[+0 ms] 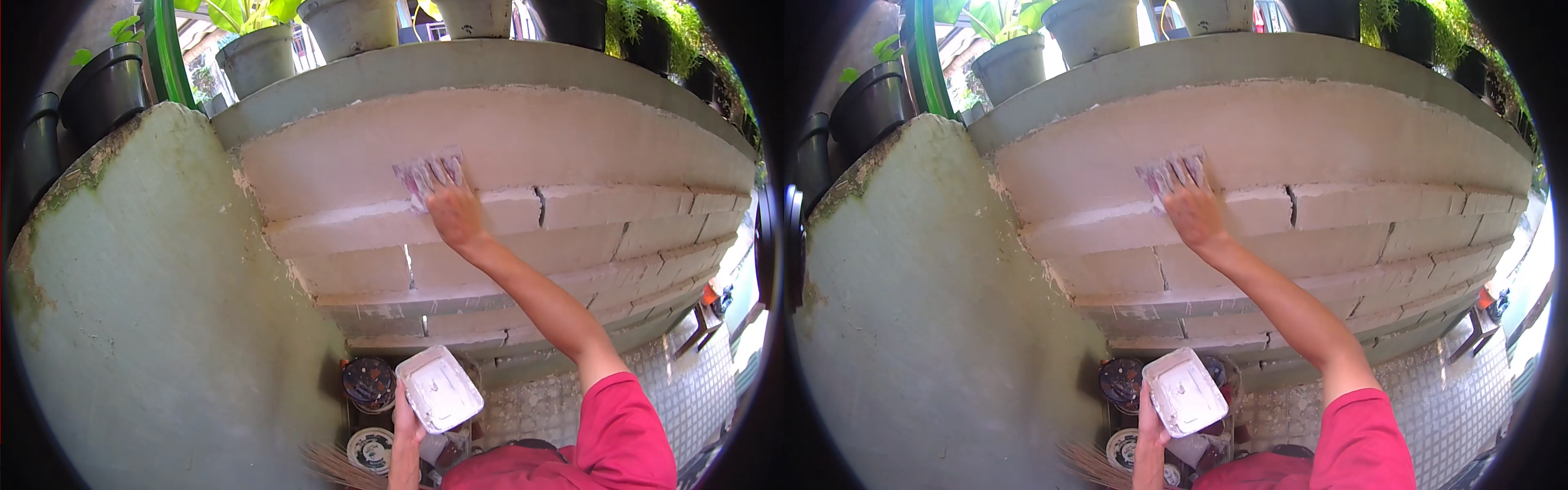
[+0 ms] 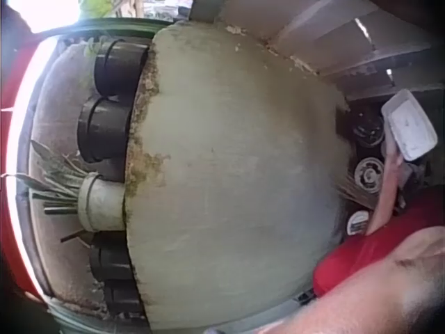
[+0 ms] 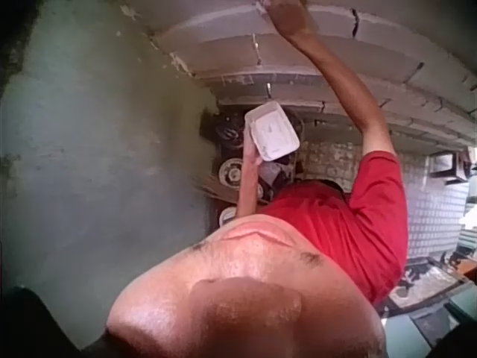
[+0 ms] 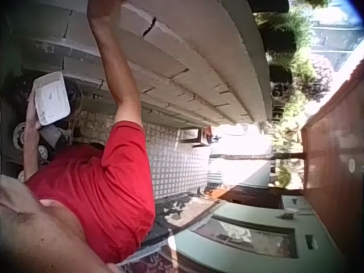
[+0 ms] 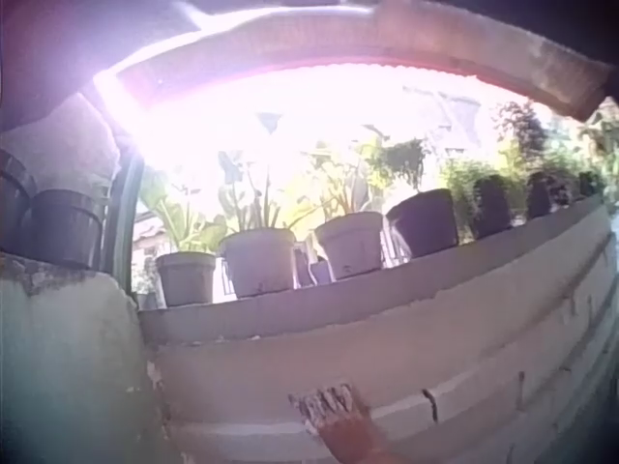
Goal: The person applies plaster to a cracked outdoor wall using a plastic scraper to transfer the plaster from a small container onto the wall.
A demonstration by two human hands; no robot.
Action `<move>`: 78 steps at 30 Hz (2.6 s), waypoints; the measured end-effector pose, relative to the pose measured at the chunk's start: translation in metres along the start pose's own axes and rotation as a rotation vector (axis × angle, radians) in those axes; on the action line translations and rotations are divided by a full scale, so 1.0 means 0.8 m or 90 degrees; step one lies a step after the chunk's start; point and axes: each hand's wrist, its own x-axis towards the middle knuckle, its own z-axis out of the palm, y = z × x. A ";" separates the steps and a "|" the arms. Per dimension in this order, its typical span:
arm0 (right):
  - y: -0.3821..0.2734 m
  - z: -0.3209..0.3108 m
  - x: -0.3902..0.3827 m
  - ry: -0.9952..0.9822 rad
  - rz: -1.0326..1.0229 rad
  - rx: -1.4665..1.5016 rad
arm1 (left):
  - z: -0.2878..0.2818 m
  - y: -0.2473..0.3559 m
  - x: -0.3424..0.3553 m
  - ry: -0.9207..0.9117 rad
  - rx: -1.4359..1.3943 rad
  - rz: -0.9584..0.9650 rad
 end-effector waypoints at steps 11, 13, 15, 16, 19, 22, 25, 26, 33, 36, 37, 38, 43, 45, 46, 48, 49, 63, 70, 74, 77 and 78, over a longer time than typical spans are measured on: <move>0.039 -0.044 0.106 -0.043 -0.002 0.054 | 0.025 -0.001 -0.003 0.049 0.022 0.025; 0.034 -0.024 0.097 -0.066 0.019 0.087 | 0.023 -0.006 -0.003 0.048 0.033 0.023; 0.010 -0.012 0.062 -0.020 -0.016 0.030 | 0.010 -0.013 -0.011 0.038 0.018 0.008; 0.003 -0.012 0.043 -0.081 -0.016 0.023 | 0.006 -0.015 -0.009 0.044 0.016 0.006; 0.000 -0.007 0.006 -0.298 -0.007 0.049 | 0.004 -0.016 0.004 0.070 0.022 0.012; -0.009 -0.031 0.010 -0.163 -0.033 0.049 | 0.000 -0.014 0.005 0.064 0.006 0.031; -0.006 -0.024 0.057 -0.087 -0.035 0.103 | -0.009 -0.017 0.015 0.054 -0.007 0.000; -0.006 -0.012 0.073 -0.088 -0.032 0.098 | -0.010 -0.022 0.019 0.064 0.004 0.003; -0.032 0.034 0.017 -0.016 -0.031 0.027 | -0.013 -0.029 0.023 0.089 0.003 0.013; -0.022 0.026 -0.011 -0.167 -0.061 0.046 | -0.013 -0.022 0.029 0.051 -0.021 0.005; -0.017 0.022 -0.013 -0.225 -0.050 0.094 | -0.011 -0.020 0.027 0.059 -0.013 0.010; -0.012 0.012 -0.009 -0.285 -0.038 0.139 | -0.010 -0.021 0.023 0.065 -0.004 0.012; 0.006 -0.001 0.084 -0.048 -0.045 0.114 | 0.006 -0.035 0.029 0.048 0.006 -0.005; 0.007 0.012 0.097 -0.031 -0.048 0.110 | 0.007 -0.044 0.035 0.054 0.008 -0.003; 0.003 0.021 0.089 -0.065 -0.031 0.099 | 0.005 -0.049 0.038 0.052 0.019 -0.005; 0.005 0.039 0.063 -0.107 -0.026 0.088 | 0.015 -0.054 0.048 0.049 0.030 -0.007; 0.010 0.046 0.047 -0.107 -0.025 0.088 | 0.026 -0.054 0.056 0.038 0.024 -0.009; 0.029 0.044 0.050 0.056 -0.063 -0.007 | 0.023 -0.070 0.037 0.051 0.038 -0.020; 0.030 0.009 -0.019 -0.172 -0.063 0.117 | 0.006 -0.045 0.033 0.009 0.011 0.033; 0.063 -0.032 0.036 -0.057 -0.034 0.090 | -0.011 -0.048 0.004 0.056 0.033 0.027; 0.063 -0.004 0.005 -0.046 -0.015 0.051 | -0.011 -0.059 0.001 0.066 0.042 0.030; 0.053 -0.014 -0.018 0.037 -0.058 -0.004 | -0.012 -0.060 0.001 0.069 0.040 0.033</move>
